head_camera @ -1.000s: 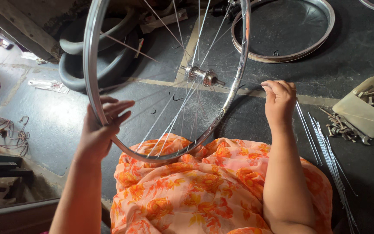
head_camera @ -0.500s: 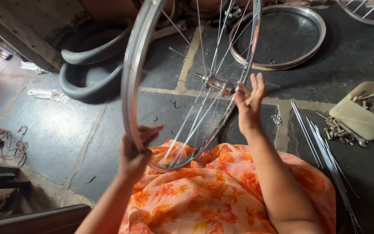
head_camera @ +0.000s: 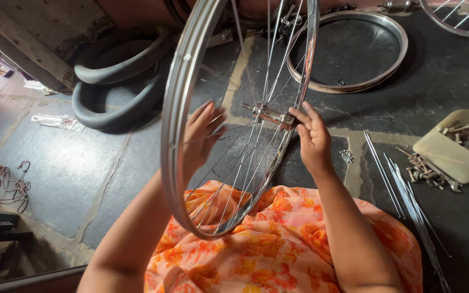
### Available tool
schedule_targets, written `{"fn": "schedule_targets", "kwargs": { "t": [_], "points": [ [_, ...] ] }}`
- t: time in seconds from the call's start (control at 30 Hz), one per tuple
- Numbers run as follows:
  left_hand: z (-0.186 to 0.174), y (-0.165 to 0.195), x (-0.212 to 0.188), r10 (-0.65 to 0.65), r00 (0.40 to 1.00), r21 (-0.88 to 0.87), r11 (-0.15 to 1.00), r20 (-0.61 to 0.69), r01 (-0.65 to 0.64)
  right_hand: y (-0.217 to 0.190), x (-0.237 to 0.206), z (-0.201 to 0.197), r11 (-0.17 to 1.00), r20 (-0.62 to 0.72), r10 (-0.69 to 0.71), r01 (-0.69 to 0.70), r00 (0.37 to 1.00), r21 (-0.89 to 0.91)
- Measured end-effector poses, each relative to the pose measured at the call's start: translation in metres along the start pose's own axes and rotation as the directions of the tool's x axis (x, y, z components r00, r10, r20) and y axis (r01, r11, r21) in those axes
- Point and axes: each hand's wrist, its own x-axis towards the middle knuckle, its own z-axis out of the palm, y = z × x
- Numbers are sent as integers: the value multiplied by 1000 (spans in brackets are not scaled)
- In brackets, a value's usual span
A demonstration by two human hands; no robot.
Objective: The person laces a bicycle wheel by hand, inserting spokes through the rim and hub, then tightening them with a spoke wrench. They rotate the wheel to access different sections and continue adding and adjusting spokes throughout the clip.
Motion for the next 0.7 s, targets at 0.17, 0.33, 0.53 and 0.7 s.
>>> {"fn": "schedule_targets", "kwargs": {
  "t": [0.17,0.33,0.53,0.7],
  "points": [
    [22,-12,70,114,992,-246,961,-58,-125,-3,-3,5,993,64,-85,79,994,92],
    [-4,-9,82,166,970,-304,928,-178,-215,9,-4,5,984,-205,-51,84,977,158],
    [-42,0,50,169,923,-264,926,-346,-269,17,-6,9,978,-338,66,6,939,207],
    [-12,29,43,361,839,-136,884,-408,-447,17,-12,11,986,-289,51,-2,956,169]
  ]
}}
